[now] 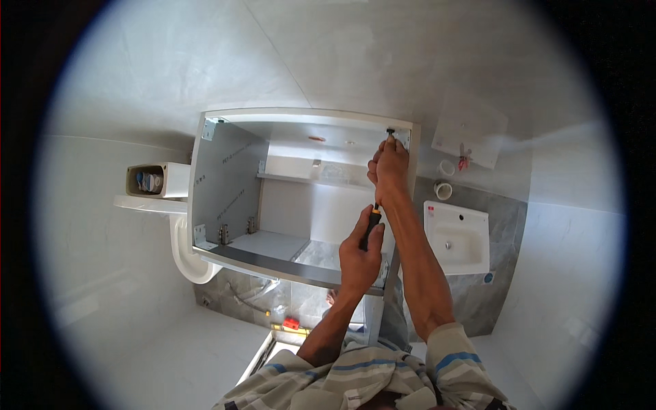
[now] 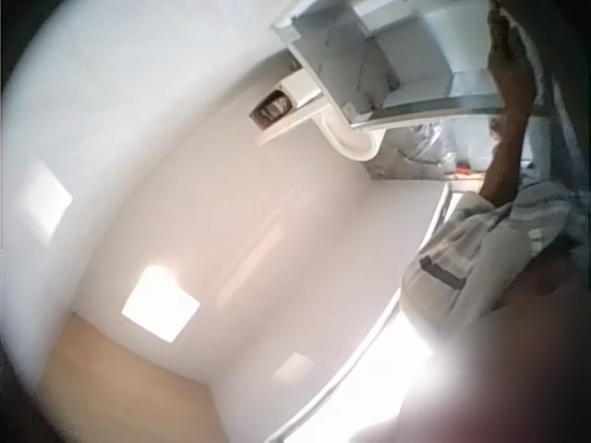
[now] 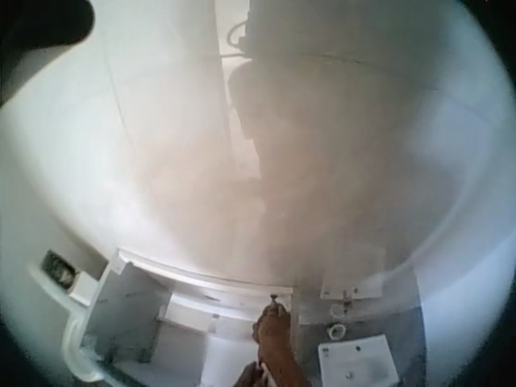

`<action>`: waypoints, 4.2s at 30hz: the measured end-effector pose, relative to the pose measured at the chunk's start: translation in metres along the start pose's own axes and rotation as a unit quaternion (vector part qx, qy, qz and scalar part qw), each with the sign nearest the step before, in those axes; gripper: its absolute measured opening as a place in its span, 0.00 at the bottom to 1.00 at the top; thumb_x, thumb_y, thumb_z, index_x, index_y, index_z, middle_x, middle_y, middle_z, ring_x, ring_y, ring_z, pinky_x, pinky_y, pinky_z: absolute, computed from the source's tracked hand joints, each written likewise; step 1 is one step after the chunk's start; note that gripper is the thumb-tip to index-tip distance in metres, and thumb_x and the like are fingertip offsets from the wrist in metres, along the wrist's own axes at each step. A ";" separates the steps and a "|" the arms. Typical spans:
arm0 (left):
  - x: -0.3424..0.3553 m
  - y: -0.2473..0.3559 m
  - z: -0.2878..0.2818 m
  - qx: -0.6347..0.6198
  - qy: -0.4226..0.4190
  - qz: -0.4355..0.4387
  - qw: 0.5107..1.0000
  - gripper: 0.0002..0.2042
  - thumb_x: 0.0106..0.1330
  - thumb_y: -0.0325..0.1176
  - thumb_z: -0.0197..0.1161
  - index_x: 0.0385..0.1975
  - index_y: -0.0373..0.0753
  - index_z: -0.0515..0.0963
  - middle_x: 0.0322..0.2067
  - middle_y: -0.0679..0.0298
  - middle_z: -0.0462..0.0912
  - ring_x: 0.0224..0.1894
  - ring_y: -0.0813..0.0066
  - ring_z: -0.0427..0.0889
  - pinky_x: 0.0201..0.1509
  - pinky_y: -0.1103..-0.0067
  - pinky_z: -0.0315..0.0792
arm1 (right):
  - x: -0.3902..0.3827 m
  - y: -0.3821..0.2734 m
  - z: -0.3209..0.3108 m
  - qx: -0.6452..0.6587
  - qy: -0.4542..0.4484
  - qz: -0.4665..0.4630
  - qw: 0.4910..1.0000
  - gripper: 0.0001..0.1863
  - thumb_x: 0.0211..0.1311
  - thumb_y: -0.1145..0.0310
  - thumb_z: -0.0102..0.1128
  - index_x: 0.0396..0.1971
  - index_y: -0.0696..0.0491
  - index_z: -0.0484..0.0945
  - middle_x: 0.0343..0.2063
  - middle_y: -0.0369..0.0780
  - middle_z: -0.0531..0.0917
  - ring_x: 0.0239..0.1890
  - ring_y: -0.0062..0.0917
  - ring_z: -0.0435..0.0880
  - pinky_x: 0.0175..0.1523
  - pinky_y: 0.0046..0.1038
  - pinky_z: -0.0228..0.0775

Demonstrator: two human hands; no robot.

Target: Installing or repairing a bathroom cabinet/vanity using a screwdriver.

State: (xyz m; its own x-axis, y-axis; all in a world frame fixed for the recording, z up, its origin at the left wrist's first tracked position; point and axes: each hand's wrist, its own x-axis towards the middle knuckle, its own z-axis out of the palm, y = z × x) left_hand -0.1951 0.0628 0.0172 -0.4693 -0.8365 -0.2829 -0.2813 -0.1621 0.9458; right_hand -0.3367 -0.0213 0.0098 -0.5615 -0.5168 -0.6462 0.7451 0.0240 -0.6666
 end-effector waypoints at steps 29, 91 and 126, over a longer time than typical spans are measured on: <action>0.005 0.008 -0.002 0.141 0.072 0.114 0.981 0.20 0.64 0.30 0.56 0.56 0.35 0.67 0.35 0.52 0.82 0.34 0.67 0.82 0.39 0.75 0.74 | 0.011 -0.003 0.002 0.033 -0.006 -0.032 0.999 0.14 0.70 0.59 0.38 0.23 0.47 0.62 0.12 0.28 0.58 0.09 0.13 0.51 0.13 0.18 0.39; 0.065 -0.020 -0.318 0.003 0.157 0.072 0.985 0.18 0.64 0.33 0.55 0.52 0.33 0.72 0.20 0.68 0.73 0.22 0.83 0.69 0.27 0.83 0.64 | -0.011 0.169 0.266 -0.014 -0.240 -0.040 0.970 0.09 0.67 0.70 0.46 0.44 0.52 0.70 0.31 0.36 0.73 0.26 0.23 0.75 0.29 0.26 0.69; 0.073 -0.013 -0.322 -0.488 0.029 -0.193 0.851 0.18 0.64 0.37 0.58 0.50 0.34 0.71 0.28 0.61 0.75 0.19 0.81 0.71 0.16 0.86 0.62 | 0.002 0.167 0.285 0.138 -0.110 -0.003 0.984 0.06 0.66 0.71 0.48 0.36 0.55 0.75 0.20 0.33 0.70 0.13 0.14 0.63 0.15 0.18 0.46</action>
State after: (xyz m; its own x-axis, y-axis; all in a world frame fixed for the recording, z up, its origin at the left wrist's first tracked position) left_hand 0.0440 -0.1644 0.0359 -0.4486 -0.6427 -0.6210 0.4373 -0.7639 0.4746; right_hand -0.1112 -0.2623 0.0034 -0.4976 -0.6896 -0.5262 0.8283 -0.1978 -0.5241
